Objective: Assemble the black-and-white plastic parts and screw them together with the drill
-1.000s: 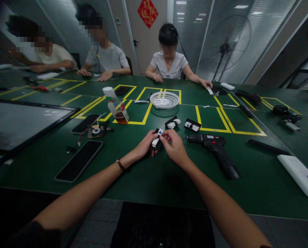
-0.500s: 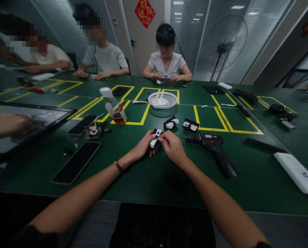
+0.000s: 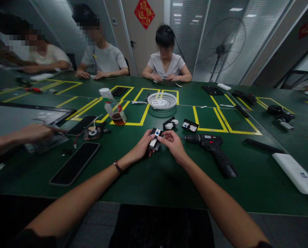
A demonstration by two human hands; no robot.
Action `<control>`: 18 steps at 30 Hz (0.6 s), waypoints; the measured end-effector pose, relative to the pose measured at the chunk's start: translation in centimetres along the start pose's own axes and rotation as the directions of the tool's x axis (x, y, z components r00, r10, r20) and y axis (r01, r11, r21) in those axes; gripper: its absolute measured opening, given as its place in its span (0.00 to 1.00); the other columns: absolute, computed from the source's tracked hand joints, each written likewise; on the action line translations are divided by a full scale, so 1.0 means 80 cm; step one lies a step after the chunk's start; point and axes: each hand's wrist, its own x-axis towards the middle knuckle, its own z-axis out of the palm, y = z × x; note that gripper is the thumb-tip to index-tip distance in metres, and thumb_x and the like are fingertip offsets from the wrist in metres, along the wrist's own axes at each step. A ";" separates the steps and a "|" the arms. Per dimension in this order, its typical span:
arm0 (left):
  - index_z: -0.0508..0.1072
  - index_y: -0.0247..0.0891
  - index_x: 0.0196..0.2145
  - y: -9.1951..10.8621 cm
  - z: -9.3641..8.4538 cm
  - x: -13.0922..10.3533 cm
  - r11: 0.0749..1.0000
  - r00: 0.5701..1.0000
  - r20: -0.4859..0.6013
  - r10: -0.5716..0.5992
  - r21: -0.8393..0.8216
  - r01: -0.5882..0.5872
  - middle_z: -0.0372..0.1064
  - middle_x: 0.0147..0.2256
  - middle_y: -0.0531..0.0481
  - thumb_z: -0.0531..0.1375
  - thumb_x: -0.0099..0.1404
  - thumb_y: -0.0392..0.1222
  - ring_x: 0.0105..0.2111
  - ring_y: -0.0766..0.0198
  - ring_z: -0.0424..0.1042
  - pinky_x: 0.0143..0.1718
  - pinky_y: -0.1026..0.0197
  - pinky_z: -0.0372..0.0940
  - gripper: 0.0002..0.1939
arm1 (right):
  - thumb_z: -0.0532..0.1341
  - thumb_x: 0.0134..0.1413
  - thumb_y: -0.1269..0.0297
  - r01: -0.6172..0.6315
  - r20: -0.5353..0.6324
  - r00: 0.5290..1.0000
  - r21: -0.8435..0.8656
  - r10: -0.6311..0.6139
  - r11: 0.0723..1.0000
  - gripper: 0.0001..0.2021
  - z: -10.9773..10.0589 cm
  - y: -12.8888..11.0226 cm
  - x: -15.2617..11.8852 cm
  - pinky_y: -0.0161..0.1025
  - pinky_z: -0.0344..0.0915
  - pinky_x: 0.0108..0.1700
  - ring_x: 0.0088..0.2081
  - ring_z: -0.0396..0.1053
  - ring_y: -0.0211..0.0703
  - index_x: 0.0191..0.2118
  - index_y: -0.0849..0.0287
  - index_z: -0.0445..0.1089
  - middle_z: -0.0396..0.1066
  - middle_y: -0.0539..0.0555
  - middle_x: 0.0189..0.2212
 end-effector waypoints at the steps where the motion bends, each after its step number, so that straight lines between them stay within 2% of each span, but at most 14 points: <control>1: 0.59 0.40 0.57 0.001 0.000 0.000 1.000 1.000 -0.005 0.006 -0.007 -0.006 0.67 0.27 0.53 0.50 0.70 0.59 0.21 0.66 0.69 0.14 0.71 0.59 0.25 | 0.69 0.51 0.52 -0.006 -0.005 1.000 0.020 0.006 1.000 0.17 0.001 0.001 0.000 0.39 0.64 0.40 0.37 0.67 0.42 0.43 0.55 0.70 0.70 0.51 0.37; 4: 0.59 0.39 0.56 0.002 -0.001 0.000 0.999 1.000 -0.013 0.014 -0.039 -0.014 0.67 0.26 0.53 0.50 0.70 0.59 0.21 0.66 0.69 0.14 0.71 0.59 0.25 | 0.69 0.51 0.52 -0.016 -0.009 1.000 0.079 0.017 0.997 0.18 0.005 0.004 0.000 0.40 0.66 0.43 0.40 0.69 0.42 0.44 0.55 0.67 0.70 0.52 0.42; 10: 0.59 0.39 0.57 0.000 -0.001 -0.001 0.998 1.000 -0.009 -0.009 -0.054 0.009 0.69 0.26 0.51 0.51 0.70 0.58 0.21 0.64 0.71 0.14 0.70 0.60 0.25 | 0.70 0.51 0.53 -0.080 0.040 0.996 0.093 0.076 0.992 0.19 0.002 0.006 0.001 0.45 0.66 0.49 0.41 0.72 0.45 0.42 0.54 0.63 0.73 0.52 0.37; 18: 0.58 0.39 0.58 0.007 -0.001 -0.003 0.997 0.999 0.027 -0.039 -0.071 0.041 0.70 0.29 0.50 0.54 0.69 0.56 0.23 0.63 0.74 0.16 0.69 0.64 0.26 | 0.70 0.50 0.52 -0.010 0.061 0.998 0.020 0.009 1.000 0.20 -0.003 0.002 0.001 0.45 0.66 0.47 0.39 0.73 0.45 0.42 0.53 0.61 0.73 0.50 0.34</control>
